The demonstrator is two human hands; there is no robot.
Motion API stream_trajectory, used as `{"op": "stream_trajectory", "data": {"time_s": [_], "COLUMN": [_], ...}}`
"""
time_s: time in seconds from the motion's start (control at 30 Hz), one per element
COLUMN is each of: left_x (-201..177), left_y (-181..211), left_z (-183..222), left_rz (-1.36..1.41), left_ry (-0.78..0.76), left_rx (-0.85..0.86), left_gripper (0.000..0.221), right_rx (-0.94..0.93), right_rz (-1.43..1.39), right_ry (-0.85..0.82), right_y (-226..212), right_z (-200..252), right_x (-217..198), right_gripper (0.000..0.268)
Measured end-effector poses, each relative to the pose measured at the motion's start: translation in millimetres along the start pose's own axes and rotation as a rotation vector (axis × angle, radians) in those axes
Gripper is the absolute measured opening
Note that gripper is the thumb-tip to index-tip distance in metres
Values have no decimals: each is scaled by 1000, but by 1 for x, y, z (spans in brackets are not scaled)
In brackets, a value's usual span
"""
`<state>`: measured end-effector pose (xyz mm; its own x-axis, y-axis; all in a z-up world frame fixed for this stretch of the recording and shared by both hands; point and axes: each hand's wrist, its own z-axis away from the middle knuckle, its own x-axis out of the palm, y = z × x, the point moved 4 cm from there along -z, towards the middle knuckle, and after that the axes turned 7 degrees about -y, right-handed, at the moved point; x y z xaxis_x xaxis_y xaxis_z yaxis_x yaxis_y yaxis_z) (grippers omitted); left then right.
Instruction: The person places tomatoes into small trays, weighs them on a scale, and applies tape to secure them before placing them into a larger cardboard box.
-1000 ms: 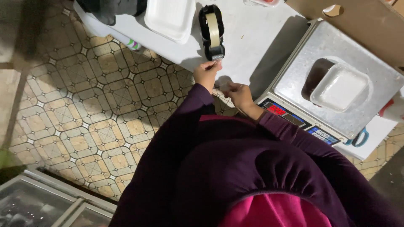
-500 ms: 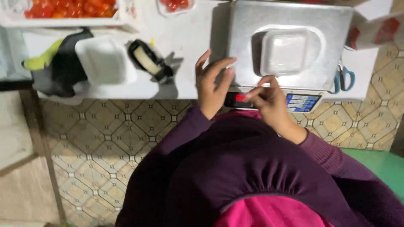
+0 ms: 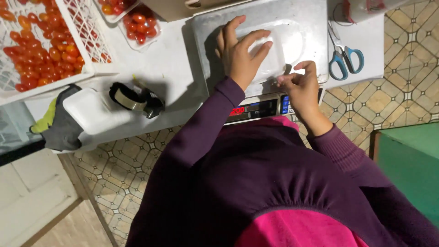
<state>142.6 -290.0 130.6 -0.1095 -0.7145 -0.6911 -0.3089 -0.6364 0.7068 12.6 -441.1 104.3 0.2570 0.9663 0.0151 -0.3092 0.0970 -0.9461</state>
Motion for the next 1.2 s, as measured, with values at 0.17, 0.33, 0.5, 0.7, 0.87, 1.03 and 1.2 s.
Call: {"op": "stream_trajectory", "data": {"time_s": [0.17, 0.33, 0.5, 0.7, 0.87, 1.03, 1.2], "left_x": [6, 14, 23, 42, 35, 44, 41], "left_y": [-2, -12, -16, -40, -32, -44, -51], "left_z": [-6, -7, -7, -24, -44, -56, -53], "left_rz": [-24, -41, -72, 265, 178, 222, 329], "left_ry": [-42, -28, -99, -178, -267, -376, -322], "left_rx": [-85, -76, -118, -196, -343, -564, -606], "left_gripper": [13, 13, 19, 64, 28, 23, 44], "right_rx": [78, 132, 98, 55, -10, -178, -136], "right_rz": [13, 110, 289, 405, 687, 905, 852], "right_ry": [13, 34, 21, -2, -67, -167, -332], "right_y": [-1, -6, -16, -9, 6, 21, 9], "right_z": [-8, -12, -17, -21, -25, -37, -41], "right_x": [2, 4, 5, 1, -14, -25, -24], "right_gripper": [41, 41, 40, 42, 51, 57, 60]}}
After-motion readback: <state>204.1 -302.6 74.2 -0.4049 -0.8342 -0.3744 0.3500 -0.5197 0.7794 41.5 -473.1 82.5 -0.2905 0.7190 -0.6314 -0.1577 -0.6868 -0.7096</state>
